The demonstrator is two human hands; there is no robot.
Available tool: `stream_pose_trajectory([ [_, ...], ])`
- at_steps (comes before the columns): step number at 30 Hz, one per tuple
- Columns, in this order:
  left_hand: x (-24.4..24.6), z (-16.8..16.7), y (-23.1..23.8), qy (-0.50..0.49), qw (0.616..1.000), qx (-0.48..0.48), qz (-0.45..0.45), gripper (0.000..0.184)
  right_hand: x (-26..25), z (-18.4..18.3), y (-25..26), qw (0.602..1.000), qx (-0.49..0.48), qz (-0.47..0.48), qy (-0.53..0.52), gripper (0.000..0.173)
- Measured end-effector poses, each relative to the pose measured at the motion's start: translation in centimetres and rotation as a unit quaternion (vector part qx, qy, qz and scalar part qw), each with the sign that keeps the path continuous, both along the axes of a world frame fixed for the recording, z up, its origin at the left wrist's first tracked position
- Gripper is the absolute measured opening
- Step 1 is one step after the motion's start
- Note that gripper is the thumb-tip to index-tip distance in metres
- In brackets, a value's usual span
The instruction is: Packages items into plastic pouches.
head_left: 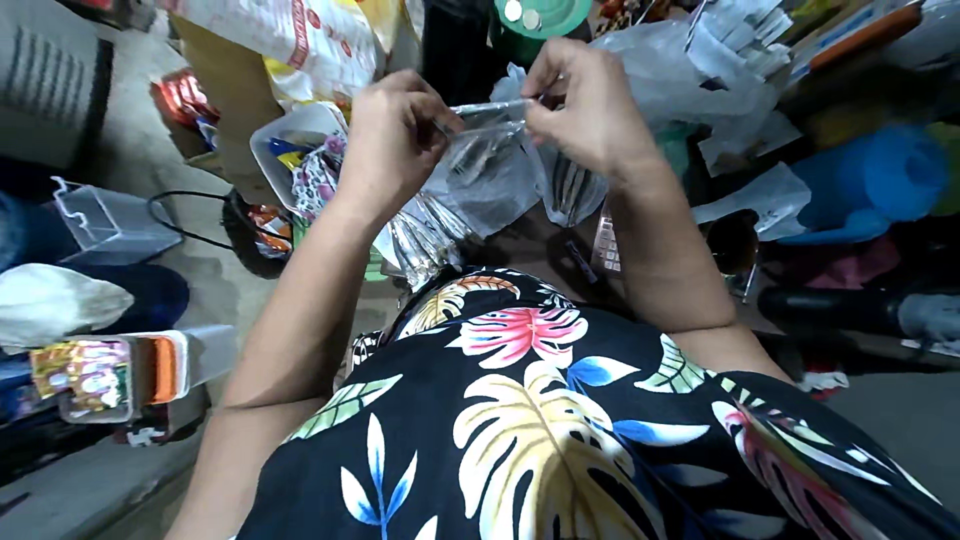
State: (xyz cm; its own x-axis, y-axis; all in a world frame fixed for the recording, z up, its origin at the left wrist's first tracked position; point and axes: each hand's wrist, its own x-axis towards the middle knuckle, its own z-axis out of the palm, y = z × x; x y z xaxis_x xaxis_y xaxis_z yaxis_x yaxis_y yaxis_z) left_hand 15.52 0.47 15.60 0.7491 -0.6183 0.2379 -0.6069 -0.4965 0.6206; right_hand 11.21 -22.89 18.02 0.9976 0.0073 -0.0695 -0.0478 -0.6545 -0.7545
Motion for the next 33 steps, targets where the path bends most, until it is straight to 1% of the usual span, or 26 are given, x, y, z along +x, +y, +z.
stream_pose_trajectory([
  [3, 0.6, 0.8, 0.5, -0.042, 0.997, -0.061, -0.031, 0.023, -0.4, 1.5, -0.5, 0.998, 0.057, 0.0, -0.036, 0.017],
  [5, 1.0, 0.7, 0.7, -0.068, 0.989, -0.11, -0.076, 0.028, -0.6, 2.0, -0.8, 0.991, 0.106, 0.011, -0.078, 0.014],
  [6, 0.9, 0.6, 0.5, -0.079, 0.985, -0.12, -0.1, 0.031, -0.6, 2.3, -0.7, 0.987, 0.126, 0.015, -0.097, 0.012],
  [8, 0.6, 0.5, -0.4, -0.082, 0.986, -0.09, -0.116, 0.05, -0.5, 2.5, -0.2, 0.98, 0.158, 0.028, -0.121, 0.012],
  [9, 0.4, 0.4, -1.2, -0.076, 0.988, -0.07, -0.113, 0.052, -0.4, 2.5, 0.1, 0.977, 0.168, 0.037, -0.124, 0.012],
  [11, 0.2, 0.3, -3.0, -0.077, 0.99, -0.062, -0.102, 0.034, -0.3, 2.4, 1.1, 0.977, 0.169, 0.046, -0.125, 0.013],
  [12, 0.3, 0.4, -3.7, -0.082, 0.989, -0.072, -0.101, 0.025, -0.3, 2.4, 1.4, 0.977, 0.166, 0.047, -0.127, 0.013],
  [14, 0.6, 0.9, -4.4, -0.066, 0.984, -0.109, -0.123, 0.021, -0.4, 2.5, 1.3, 0.971, 0.184, 0.053, -0.146, 0.013],
  [15, 0.7, 1.2, -4.6, -0.048, 0.98, -0.134, -0.137, 0.022, -0.4, 2.4, 0.7, 0.958, 0.223, 0.063, -0.17, 0.011],
  [17, 1.1, 2.0, -4.7, -0.018, 0.97, -0.182, -0.162, 0.023, -0.3, 1.2, -1.3, 0.908, 0.344, 0.087, -0.221, 0.012],
  [18, 1.1, 2.3, -4.7, -0.012, 0.965, -0.197, -0.174, 0.023, -0.2, 0.2, -2.3, 0.888, 0.38, 0.087, -0.242, 0.024],
  [19, 1.2, 2.6, -4.7, -0.008, 0.96, -0.209, -0.185, 0.023, -0.3, -1.0, -3.1, 0.886, 0.38, 0.081, -0.252, 0.042],
  [21, 1.1, 3.1, -4.6, 0.005, 0.953, -0.229, -0.199, 0.02, -0.7, -3.8, -3.7, 0.914, 0.319, 0.101, -0.229, 0.082],
  [22, 1.0, 3.3, -4.5, 0.018, 0.949, -0.239, -0.204, 0.019, -1.0, -5.1, -3.2, 0.929, 0.288, 0.113, -0.201, 0.097],
  [23, 1.0, 3.4, -4.3, 0.031, 0.947, -0.244, -0.209, 0.018, -1.2, -6.0, -2.4, 0.94, 0.264, 0.128, -0.172, 0.104],
  [24, 1.1, 3.6, -4.2, 0.035, 0.946, -0.243, -0.213, 0.018, -1.4, -6.5, -1.6, 0.942, 0.258, 0.147, -0.154, 0.102],
  [25, 1.2, 3.8, -4.2, 0.033, 0.947, -0.236, -0.216, 0.018, -1.6, -6.6, -0.7, 0.943, 0.251, 0.162, -0.149, 0.091],
  [27, 1.1, 4.4, -4.4, 0.025, 0.95, -0.217, -0.222, 0.015, -1.6, -6.3, 1.1, 0.941, 0.247, 0.168, -0.159, 0.061],
  [29, 0.7, 5.1, -4.9, 0.008, 0.953, -0.202, -0.226, 0.01, -1.4, -5.9, 2.3, 0.928, 0.281, 0.173, -0.173, 0.028],
  [30, 0.5, 5.5, -5.1, -0.007, 0.954, -0.198, -0.224, 0.008, -1.3, -5.7, 2.7, 0.923, 0.296, 0.169, -0.178, 0.017],
  [31, 0.4, 5.6, -5.1, -0.022, 0.954, -0.203, -0.219, 0.009, -1.2, -5.6, 2.9, 0.916, 0.319, 0.168, -0.174, 0.016],
  [32, 0.4, 5.4, -5.0, -0.032, 0.953, -0.22, -0.208, 0.018, -1.1, -5.6, 3.1, 0.91, 0.343, 0.164, -0.166, 0.02],
  [33, 0.5, 4.8, -4.6, -0.035, 0.95, -0.245, -0.19, 0.034, -1.1, -5.5, 3.3, 0.907, 0.363, 0.146, -0.154, 0.023],
])
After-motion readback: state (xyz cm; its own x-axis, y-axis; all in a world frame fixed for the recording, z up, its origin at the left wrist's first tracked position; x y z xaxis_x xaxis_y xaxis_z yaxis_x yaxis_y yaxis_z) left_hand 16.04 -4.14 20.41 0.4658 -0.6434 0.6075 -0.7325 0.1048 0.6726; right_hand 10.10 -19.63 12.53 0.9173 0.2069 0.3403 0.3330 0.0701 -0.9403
